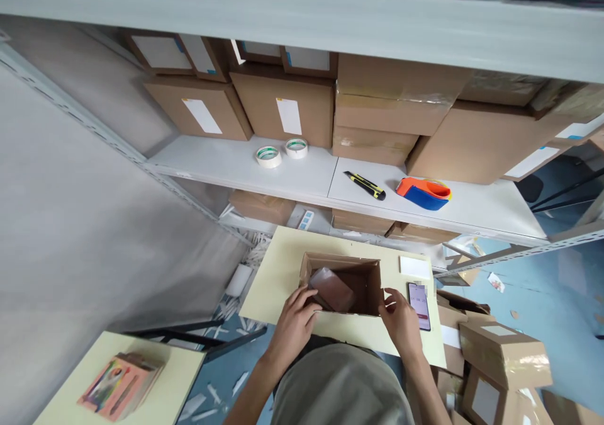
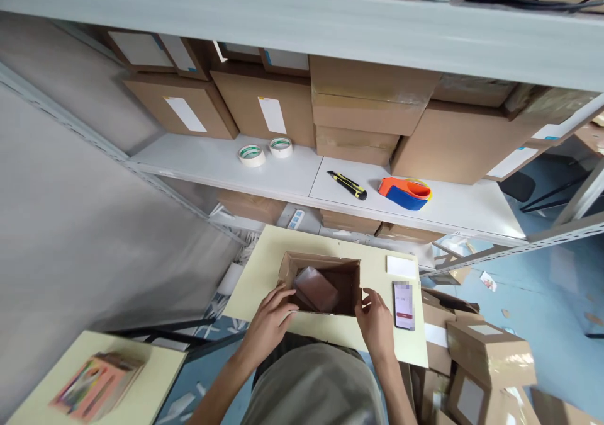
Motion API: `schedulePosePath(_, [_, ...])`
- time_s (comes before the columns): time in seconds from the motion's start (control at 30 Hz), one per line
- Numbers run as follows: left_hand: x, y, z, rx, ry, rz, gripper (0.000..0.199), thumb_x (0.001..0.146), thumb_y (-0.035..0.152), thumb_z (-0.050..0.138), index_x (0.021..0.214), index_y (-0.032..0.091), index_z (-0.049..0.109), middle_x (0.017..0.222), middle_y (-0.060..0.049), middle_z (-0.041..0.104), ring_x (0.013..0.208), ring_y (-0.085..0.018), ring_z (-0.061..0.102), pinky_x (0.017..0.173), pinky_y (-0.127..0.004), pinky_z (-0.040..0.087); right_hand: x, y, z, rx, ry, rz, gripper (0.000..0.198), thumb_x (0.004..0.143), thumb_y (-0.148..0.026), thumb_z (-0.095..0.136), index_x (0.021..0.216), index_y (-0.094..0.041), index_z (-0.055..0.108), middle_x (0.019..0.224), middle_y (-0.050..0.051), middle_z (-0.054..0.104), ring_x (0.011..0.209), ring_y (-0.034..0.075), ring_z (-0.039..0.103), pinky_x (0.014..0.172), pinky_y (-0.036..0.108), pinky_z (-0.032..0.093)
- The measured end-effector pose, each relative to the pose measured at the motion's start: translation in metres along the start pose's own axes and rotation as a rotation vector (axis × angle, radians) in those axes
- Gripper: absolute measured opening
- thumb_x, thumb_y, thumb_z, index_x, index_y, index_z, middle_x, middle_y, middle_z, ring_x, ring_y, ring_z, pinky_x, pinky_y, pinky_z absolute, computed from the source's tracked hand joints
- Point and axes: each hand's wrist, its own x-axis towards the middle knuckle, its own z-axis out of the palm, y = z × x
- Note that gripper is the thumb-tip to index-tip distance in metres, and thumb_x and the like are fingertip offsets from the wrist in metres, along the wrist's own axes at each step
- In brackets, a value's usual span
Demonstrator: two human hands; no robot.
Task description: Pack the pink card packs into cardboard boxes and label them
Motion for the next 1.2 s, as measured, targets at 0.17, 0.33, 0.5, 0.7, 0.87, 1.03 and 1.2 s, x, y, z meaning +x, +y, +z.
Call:
schedulePosePath(0.17, [-0.005,-0.010,-0.009,-0.079,0.142,-0.127,0.057,0.105,0.045,0.065,0.159,0.029,0.053,0.174,-0.014,0.043,0.162,-0.035,0.042,0.127,-0.054,0.049,0.003,-0.001,-0.008,0.083,-0.013,0.046,0.060,0.103,-0.070,0.050,0.125,-0.018,0.071,0.096,0.013,0.082,0.068,0.027,0.077,0.065,0.037,0.058])
schedulePosePath(0.33, [0.023,-0.024,-0.007,-0.143,0.082,-0.169,0.051,0.110,0.047,0.053,0.159,0.030,0.053,0.166,-0.012,0.054,0.153,-0.030,0.055,0.120,-0.046,0.056,0.037,-0.005,-0.004,0.115,-0.115,0.001,0.060,0.104,-0.068,0.050,0.130,-0.019,0.072,0.093,0.010,0.082,0.068,0.025,0.077,0.067,0.035,0.057])
schedulePosePath(0.5, [0.026,-0.014,0.016,-0.173,-0.017,-0.140,0.049,0.111,0.046,0.053,0.156,0.027,0.056,0.163,-0.011,0.060,0.152,-0.028,0.056,0.127,-0.045,0.049,0.050,-0.007,0.017,0.065,-0.213,-0.064,0.045,0.104,-0.055,0.052,0.121,-0.024,0.079,0.089,0.007,0.083,0.076,0.026,0.080,0.076,0.035,0.061])
schedulePosePath(0.7, [0.017,-0.012,0.020,-0.263,-0.186,-0.182,0.066,0.100,0.053,0.070,0.159,0.025,0.056,0.164,-0.013,0.059,0.153,-0.033,0.056,0.128,-0.047,0.047,0.047,0.011,0.033,-0.001,-0.338,-0.083,0.038,0.103,-0.044,0.054,0.123,-0.024,0.079,0.104,0.012,0.086,0.100,0.032,0.083,0.088,0.039,0.063])
schedulePosePath(0.87, [0.012,-0.034,0.016,-0.343,-0.275,-0.244,0.089,0.078,0.050,0.090,0.159,0.030,0.058,0.166,-0.009,0.057,0.155,-0.038,0.053,0.129,-0.049,0.046,0.043,0.021,0.023,0.103,-0.384,-0.086,0.043,0.106,-0.048,0.049,0.129,-0.023,0.076,0.119,0.013,0.084,0.112,0.033,0.081,0.095,0.042,0.063])
schedulePosePath(1.03, [0.021,-0.048,0.026,-0.343,-0.105,-0.355,0.073,0.094,0.048,0.073,0.161,0.028,0.051,0.143,-0.008,0.076,0.132,-0.030,0.072,0.113,-0.042,0.058,0.040,0.026,0.011,0.148,-0.329,-0.021,0.068,0.109,-0.062,0.041,0.153,-0.014,0.059,0.106,0.015,0.084,0.102,0.032,0.081,0.092,0.043,0.062])
schedulePosePath(1.2, [0.041,-0.050,0.036,-0.081,0.010,-0.314,0.062,0.092,0.040,0.076,0.150,0.024,0.060,0.121,-0.011,0.078,0.122,-0.033,0.071,0.108,-0.044,0.058,0.040,0.025,0.005,0.133,-0.289,-0.013,0.089,0.108,-0.066,0.038,0.173,-0.005,0.026,0.096,0.012,0.081,0.085,0.031,0.078,0.080,0.041,0.061])
